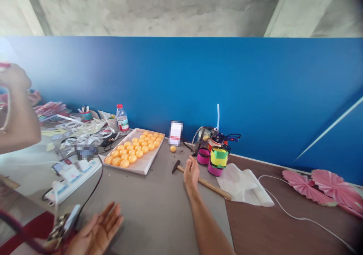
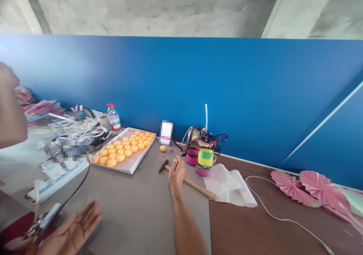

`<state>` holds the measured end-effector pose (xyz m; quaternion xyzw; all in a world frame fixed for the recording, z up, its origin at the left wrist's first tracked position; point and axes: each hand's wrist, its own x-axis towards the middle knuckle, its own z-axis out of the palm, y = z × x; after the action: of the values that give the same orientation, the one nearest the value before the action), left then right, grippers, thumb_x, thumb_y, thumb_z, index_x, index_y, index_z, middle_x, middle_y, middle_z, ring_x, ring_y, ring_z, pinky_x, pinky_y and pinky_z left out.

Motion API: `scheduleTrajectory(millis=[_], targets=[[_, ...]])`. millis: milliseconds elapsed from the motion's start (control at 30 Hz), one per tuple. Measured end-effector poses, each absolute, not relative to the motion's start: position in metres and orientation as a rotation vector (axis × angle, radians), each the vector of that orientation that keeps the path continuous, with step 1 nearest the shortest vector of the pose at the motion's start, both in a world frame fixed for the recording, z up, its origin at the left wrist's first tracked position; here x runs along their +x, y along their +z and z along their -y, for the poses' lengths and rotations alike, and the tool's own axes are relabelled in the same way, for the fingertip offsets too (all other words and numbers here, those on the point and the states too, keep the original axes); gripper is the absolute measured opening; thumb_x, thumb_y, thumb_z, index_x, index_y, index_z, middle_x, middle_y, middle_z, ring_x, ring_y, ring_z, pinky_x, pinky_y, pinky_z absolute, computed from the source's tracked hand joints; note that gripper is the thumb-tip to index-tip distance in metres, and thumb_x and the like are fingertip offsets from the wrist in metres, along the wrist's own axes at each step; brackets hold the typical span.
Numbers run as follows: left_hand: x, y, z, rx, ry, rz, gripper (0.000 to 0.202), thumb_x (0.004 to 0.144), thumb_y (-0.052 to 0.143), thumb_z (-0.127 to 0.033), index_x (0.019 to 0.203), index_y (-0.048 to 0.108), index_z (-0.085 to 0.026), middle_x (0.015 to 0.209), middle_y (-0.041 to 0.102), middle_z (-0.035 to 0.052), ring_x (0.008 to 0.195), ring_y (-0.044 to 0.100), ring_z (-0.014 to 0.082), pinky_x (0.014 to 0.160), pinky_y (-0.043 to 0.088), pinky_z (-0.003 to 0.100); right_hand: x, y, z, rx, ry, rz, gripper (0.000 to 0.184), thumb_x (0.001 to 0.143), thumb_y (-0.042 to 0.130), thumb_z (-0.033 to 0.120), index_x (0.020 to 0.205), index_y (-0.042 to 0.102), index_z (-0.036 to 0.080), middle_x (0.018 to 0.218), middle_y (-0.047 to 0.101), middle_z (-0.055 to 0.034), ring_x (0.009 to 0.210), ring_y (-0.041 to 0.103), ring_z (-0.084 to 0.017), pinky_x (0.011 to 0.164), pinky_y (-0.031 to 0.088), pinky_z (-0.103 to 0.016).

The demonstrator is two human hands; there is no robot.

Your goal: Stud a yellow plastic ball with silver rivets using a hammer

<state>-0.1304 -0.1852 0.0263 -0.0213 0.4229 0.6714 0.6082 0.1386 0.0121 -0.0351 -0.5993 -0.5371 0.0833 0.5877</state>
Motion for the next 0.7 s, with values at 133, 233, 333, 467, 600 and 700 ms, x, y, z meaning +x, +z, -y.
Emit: scheduleTrajectory(millis=[133, 233, 333, 467, 600, 700], targets=[[-0.126, 0.009, 0.198, 0.101, 1.304, -0.883, 0.055, 0.056, -0.001, -0.068, 0.054, 0.022, -0.019, 0.056, -0.009, -0.0074, 0.030, 0.033, 0.0143, 0.072, 0.004, 0.033, 0.139, -0.034, -0.011, -1.396, 0.180, 1.263, 0.043, 0.088, 0.028, 0.038, 0.105, 0.055, 0.010, 0.102, 0.061, -0.0156, 0.096, 0.055, -0.022, 0.086, 0.040, -0.037], [-0.146, 0.021, 0.178, 0.243, 1.253, -0.773, 0.065, 0.021, -0.048, -0.028, 0.048, 0.005, -0.002, 0.076, -0.011, 0.0060, 0.047, 0.026, -0.0121, 0.040, 0.018, 0.038, 0.139, -0.034, -0.010, -1.392, 0.176, 1.271, 0.043, 0.088, 0.027, 0.038, 0.105, 0.055, 0.010, 0.100, 0.061, -0.0153, 0.093, 0.056, -0.022, 0.083, 0.041, -0.036], [-0.174, 0.045, 0.144, 0.551, 1.162, -0.569, 0.075, 0.028, -0.052, -0.032, 0.048, 0.011, 0.003, 0.060, -0.007, -0.0081, 0.066, 0.044, -0.0051, 0.048, 0.016, 0.050, 0.139, -0.034, -0.010, -1.386, 0.151, 1.281, 0.042, 0.088, 0.027, 0.038, 0.104, 0.055, 0.011, 0.099, 0.061, -0.0150, 0.093, 0.056, -0.022, 0.083, 0.041, -0.036], [-0.177, 0.045, 0.139, 0.786, 1.175, -0.499, 0.091, 0.049, -0.043, -0.052, 0.053, 0.025, 0.009, 0.042, 0.021, -0.0115, 0.101, 0.046, 0.0057, 0.053, 0.004, 0.047, 0.140, -0.035, -0.010, -1.392, 0.156, 1.281, 0.041, 0.087, 0.028, 0.037, 0.104, 0.055, 0.011, 0.099, 0.061, -0.0147, 0.092, 0.056, -0.022, 0.083, 0.041, -0.036], [-0.138, 0.020, 0.196, 0.430, 1.373, -0.948, 0.088, 0.076, 0.001, -0.069, 0.075, 0.041, 0.009, 0.060, 0.056, 0.0025, 0.114, 0.043, 0.0212, 0.062, 0.014, 0.033, 0.141, -0.035, -0.009, -1.403, 0.179, 1.274, 0.043, 0.087, 0.028, 0.037, 0.105, 0.055, 0.009, 0.099, 0.061, -0.0158, 0.092, 0.056, -0.022, 0.083, 0.041, -0.036], [-0.117, 0.017, 0.239, 0.320, 1.406, -1.039, 0.023, 0.079, 0.049, -0.048, 0.089, 0.060, -0.030, 0.096, 0.063, 0.0044, 0.104, 0.053, 0.0275, 0.060, 0.046, 0.037, 0.141, -0.035, -0.009, -1.396, 0.168, 1.275, 0.044, 0.087, 0.028, 0.038, 0.104, 0.055, 0.009, 0.099, 0.061, -0.0163, 0.093, 0.056, -0.022, 0.084, 0.040, -0.036]])
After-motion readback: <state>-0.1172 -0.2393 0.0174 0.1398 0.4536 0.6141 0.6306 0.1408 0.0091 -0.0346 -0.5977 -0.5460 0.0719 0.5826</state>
